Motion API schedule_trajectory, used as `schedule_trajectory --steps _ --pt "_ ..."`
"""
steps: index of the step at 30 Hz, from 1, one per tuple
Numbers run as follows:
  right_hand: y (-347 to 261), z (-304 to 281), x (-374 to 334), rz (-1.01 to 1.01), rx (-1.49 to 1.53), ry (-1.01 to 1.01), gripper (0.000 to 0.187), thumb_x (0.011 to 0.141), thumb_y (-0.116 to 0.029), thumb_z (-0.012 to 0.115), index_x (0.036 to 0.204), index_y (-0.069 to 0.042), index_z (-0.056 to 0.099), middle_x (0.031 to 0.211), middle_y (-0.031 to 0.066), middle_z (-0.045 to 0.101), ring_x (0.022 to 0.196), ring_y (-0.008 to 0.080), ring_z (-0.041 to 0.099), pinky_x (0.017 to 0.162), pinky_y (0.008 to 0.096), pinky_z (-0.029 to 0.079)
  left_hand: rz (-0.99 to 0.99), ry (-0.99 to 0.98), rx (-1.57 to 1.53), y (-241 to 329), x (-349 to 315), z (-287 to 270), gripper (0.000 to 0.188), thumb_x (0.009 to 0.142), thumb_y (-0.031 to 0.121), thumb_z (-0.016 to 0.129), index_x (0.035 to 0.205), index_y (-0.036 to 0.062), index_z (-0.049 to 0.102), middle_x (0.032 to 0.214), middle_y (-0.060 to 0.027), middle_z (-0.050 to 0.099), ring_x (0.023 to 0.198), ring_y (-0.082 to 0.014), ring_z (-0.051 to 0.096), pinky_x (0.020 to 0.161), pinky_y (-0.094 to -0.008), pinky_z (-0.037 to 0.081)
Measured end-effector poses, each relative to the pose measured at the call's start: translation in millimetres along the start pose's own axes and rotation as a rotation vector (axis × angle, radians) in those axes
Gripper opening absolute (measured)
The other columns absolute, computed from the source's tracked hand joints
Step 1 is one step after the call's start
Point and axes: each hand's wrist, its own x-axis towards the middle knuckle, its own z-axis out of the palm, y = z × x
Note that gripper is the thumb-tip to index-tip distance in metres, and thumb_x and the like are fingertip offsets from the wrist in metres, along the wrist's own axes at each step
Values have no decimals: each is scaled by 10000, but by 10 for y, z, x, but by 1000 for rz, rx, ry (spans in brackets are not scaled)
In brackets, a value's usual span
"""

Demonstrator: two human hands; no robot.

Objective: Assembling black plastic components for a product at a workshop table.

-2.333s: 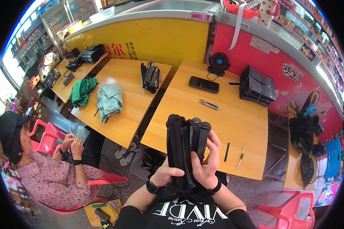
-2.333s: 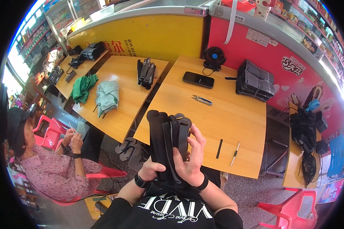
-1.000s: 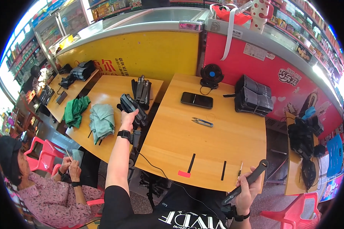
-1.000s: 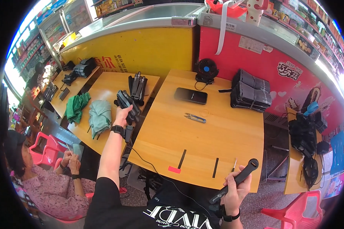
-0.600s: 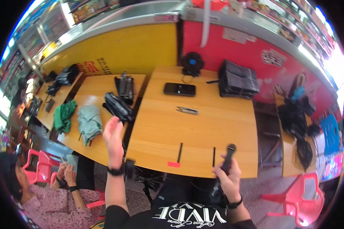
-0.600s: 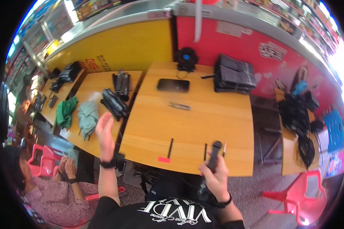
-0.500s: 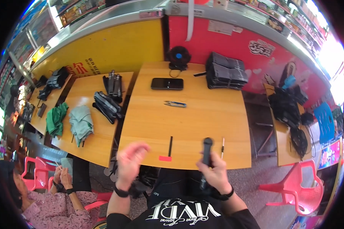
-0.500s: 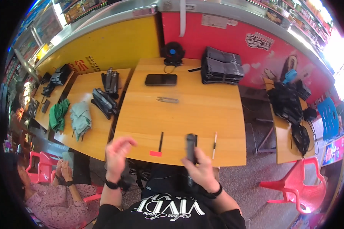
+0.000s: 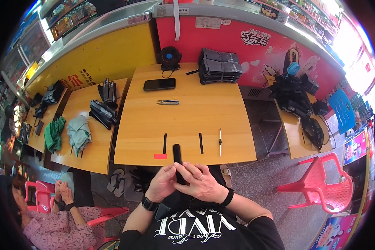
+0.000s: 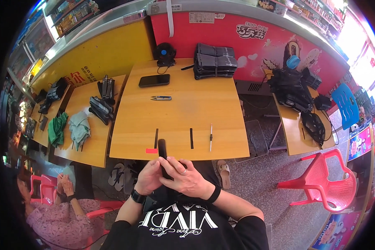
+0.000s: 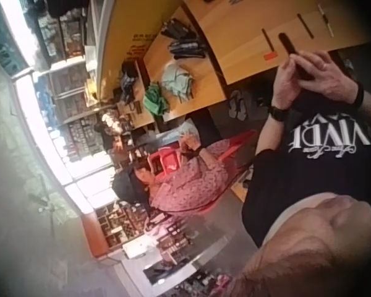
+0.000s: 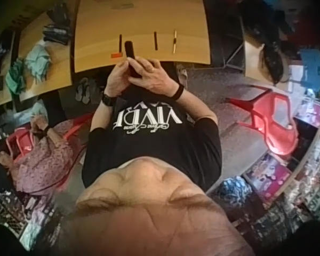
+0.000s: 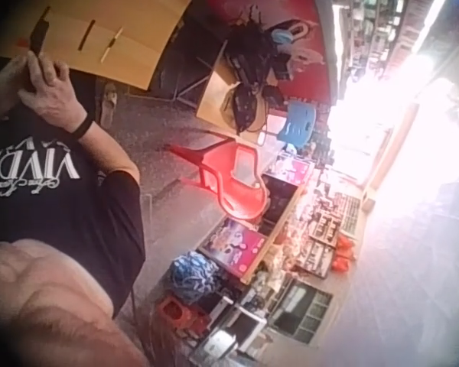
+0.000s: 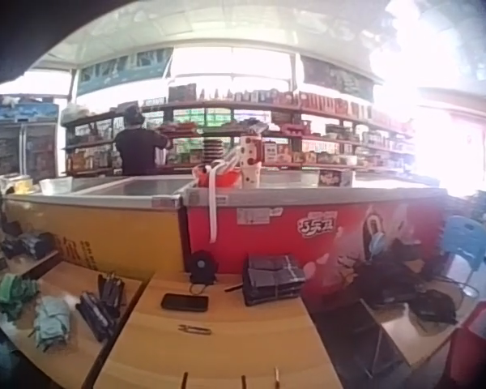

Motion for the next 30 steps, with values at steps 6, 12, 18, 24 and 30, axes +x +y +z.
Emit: schedule_trajectory --steps 6,12,18,24,30 --pt "402 40 -170 408 -25 230 423 718 -64 698 1135 -58 628 1176 191 578 1013 334 570 811 433 441 267 169 274 231 -198 89 341 981 133 499 1309 41 500 983 -138 656 746 -210 645 677 -310 507" --pt "1041 362 -404 740 -165 104 343 789 -100 674 1105 0 588 1054 216 572 987 386 547 825 441 458 371 451 64 333 -748 -236 305 926 80 542 1226 32 520 805 -65 566 579 -164 525 545 -298 428" --pt "925 530 -411 769 -284 -2 206 801 -79 650 981 10 604 915 176 545 894 364 537 749 443 455 453 1027 -323 0 -2183 -1922 122 905 172 603 987 83 583 819 -38 585 686 -172 532 572 -305 432" --pt "900 617 -347 828 -344 -80 171 822 -31 599 988 11 593 922 169 533 902 362 538 747 442 456 134 1494 -335 -1297 -2620 -3073 187 848 151 631 947 34 524 686 -129 510 612 -313 569 648 -506 557" --pt "872 607 -364 841 -339 -112 191 830 -24 584 1017 14 592 932 168 527 914 363 539 758 443 457 -118 1317 -456 -1748 -2256 -3265 255 828 200 658 1006 57 545 686 -94 529 625 -288 583 628 -471 543"
